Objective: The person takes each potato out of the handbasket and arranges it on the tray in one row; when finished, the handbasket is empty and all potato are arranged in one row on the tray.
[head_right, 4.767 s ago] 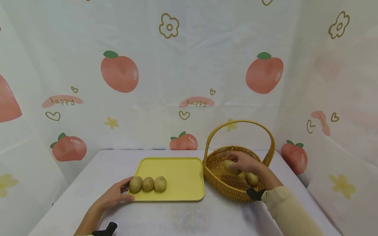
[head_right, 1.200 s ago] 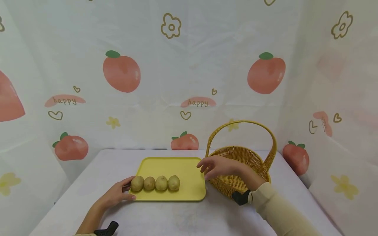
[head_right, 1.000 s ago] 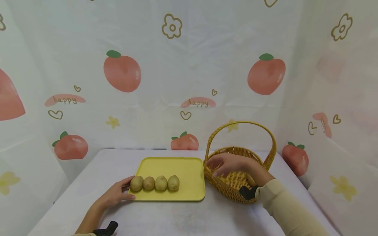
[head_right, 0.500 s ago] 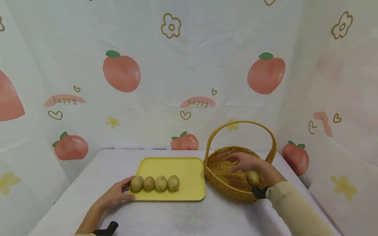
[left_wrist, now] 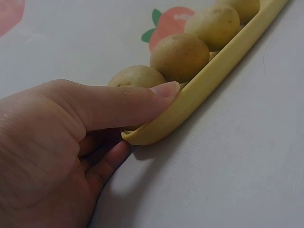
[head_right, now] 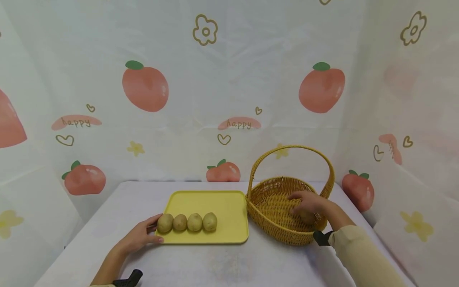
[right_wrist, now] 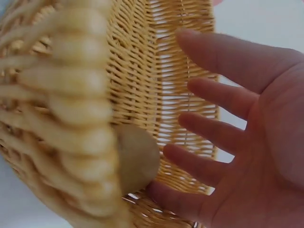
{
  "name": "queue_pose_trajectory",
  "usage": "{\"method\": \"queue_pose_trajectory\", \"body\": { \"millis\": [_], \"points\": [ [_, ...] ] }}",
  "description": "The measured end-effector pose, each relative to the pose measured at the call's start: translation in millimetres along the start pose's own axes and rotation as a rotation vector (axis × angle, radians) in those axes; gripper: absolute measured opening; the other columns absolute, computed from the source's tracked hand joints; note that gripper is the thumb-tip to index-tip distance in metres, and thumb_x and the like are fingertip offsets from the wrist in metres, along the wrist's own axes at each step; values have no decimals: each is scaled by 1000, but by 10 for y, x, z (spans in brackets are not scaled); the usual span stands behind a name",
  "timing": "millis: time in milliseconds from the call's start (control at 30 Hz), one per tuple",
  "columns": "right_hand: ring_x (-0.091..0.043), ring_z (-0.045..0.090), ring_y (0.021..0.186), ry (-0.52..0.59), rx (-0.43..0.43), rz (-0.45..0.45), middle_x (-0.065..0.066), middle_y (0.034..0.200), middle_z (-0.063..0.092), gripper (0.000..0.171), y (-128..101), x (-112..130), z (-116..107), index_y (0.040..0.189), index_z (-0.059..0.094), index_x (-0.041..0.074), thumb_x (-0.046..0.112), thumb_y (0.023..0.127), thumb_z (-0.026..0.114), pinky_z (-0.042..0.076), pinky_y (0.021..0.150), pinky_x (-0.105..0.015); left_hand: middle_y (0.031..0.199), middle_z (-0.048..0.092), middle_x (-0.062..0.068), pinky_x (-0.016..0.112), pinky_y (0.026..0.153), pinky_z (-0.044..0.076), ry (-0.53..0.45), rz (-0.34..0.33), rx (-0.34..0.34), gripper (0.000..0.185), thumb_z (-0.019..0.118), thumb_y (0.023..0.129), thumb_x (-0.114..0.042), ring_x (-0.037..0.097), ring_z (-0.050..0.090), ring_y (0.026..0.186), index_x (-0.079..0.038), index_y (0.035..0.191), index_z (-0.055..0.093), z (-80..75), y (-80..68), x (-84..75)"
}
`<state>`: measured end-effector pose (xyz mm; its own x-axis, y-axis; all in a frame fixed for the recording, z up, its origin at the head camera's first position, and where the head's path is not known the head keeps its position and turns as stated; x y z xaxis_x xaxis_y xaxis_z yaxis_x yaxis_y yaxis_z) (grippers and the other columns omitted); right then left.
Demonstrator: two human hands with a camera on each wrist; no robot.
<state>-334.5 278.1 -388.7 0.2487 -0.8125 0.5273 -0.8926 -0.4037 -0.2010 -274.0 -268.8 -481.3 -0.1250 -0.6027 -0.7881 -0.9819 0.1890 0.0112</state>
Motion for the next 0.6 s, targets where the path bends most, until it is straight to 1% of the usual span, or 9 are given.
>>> {"method": "queue_pose_trajectory", "body": {
  "millis": [167,300,400,500,533,600],
  "points": [
    [-53,43,121,-59,-12,-4,-27,129,54,52,7,-5,52,126,60,1,20,81,78,38,94,-68,144,42,29,54,106,37,11,4,-4,95,88,68,-19,44,50,123,9,143,37,5,0,-8],
    [-50,47,119,-85,-26,7,-25,125,57,50,22,-24,81,124,62,2,19,80,79,40,94,-66,144,41,29,54,106,36,6,-7,-2,96,88,68,-19,44,50,123,9,144,37,6,-5,-8],
    [-44,51,114,-88,-25,24,-23,123,59,49,21,-58,113,123,63,3,19,79,79,41,93,-65,144,41,28,54,106,36,3,-8,-3,95,88,68,-19,44,50,123,9,144,37,8,-4,-2],
    [-40,51,114,-63,-9,32,-21,124,59,47,11,-88,166,122,64,4,15,79,79,40,95,-64,144,41,28,54,107,36,2,-3,-2,94,87,69,-18,44,50,123,9,144,37,7,-2,2],
    [-40,51,113,-59,0,22,-21,123,58,46,7,-94,185,122,64,4,14,79,78,40,94,-64,144,42,28,54,106,36,3,-3,-2,94,87,69,-18,43,50,123,9,144,37,7,-1,4],
    [-37,51,110,-43,19,26,-18,122,59,43,-3,-103,224,121,65,6,10,79,76,42,92,-59,144,42,28,54,106,36,4,-2,-2,94,87,69,-19,43,50,123,9,144,37,5,-2,4]
  ]
}}
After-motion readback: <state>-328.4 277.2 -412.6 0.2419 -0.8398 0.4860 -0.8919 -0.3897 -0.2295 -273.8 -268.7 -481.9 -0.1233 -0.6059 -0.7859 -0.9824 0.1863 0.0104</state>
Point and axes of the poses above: each hand's wrist, its own y-axis towards the middle knuckle, its own z-axis out of the palm, x = y × z, the point moved 3 cm from there along y, towards the middle knuckle
